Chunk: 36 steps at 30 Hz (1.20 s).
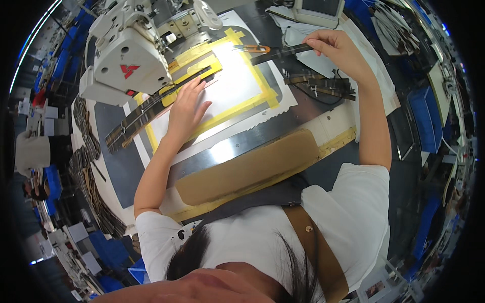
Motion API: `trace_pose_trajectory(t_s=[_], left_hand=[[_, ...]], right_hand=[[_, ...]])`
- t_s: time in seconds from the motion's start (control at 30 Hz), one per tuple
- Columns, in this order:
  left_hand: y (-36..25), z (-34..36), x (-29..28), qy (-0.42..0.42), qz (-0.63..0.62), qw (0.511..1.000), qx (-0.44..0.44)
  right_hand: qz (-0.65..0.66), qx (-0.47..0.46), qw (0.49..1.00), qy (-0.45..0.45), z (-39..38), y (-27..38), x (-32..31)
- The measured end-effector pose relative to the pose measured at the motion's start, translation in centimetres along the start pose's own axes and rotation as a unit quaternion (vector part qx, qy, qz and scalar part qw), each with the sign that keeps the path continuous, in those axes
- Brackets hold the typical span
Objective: The person operates an industrial sewing machine to sew plaid fabric strips, aligning them by hand as they are fed through the machine.
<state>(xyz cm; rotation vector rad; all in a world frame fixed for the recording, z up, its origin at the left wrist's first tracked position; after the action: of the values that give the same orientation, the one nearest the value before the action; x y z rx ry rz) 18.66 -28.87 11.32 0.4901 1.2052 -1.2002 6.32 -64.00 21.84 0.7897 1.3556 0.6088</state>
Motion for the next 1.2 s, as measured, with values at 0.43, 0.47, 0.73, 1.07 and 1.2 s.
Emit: trace_pose_trajectory(t_s=[0.43, 0.47, 0.73, 1.07, 1.2], left_hand=[[-1.8, -3.4, -3.1, -0.01, -0.074, 0.98, -0.183], [-1.0, -4.1, -3.2, -0.009, -0.072, 0.98, -0.188], [1.9, -5.9, -4.3, -0.033, -0.033, 0.979, -0.197], [-0.8, -5.3, -2.0, 0.135, -0.24, 0.941, -0.198], [-0.2, -6.3, -3.5, -0.099, -0.412, 0.875, -0.233]], right_hand=[[0.156, -0.052, 0.948, 0.273, 6.3, 6.8, 22.7], [0.157, -0.053, 0.946, 0.278, 6.4, 6.9, 23.2], [0.093, -0.122, 0.962, 0.226, 8.3, 5.9, 23.6], [0.198, -0.182, 0.935, 0.23, 5.6, 9.5, 25.0], [0.225, -0.125, 0.927, 0.271, 4.2, 9.8, 26.8]])
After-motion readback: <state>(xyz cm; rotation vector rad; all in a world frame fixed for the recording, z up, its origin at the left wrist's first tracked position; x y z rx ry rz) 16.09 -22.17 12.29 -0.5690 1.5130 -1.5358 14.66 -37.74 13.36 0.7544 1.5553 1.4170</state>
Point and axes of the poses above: each hand's wrist, its own z-axis towards the middle knuckle, its own x-axis out of the palm, y = z × x, the point moved 8 cm from there along z, towards the middle knuckle, and after that the axes turned 7 degrees about y, right-handed, at the moved point
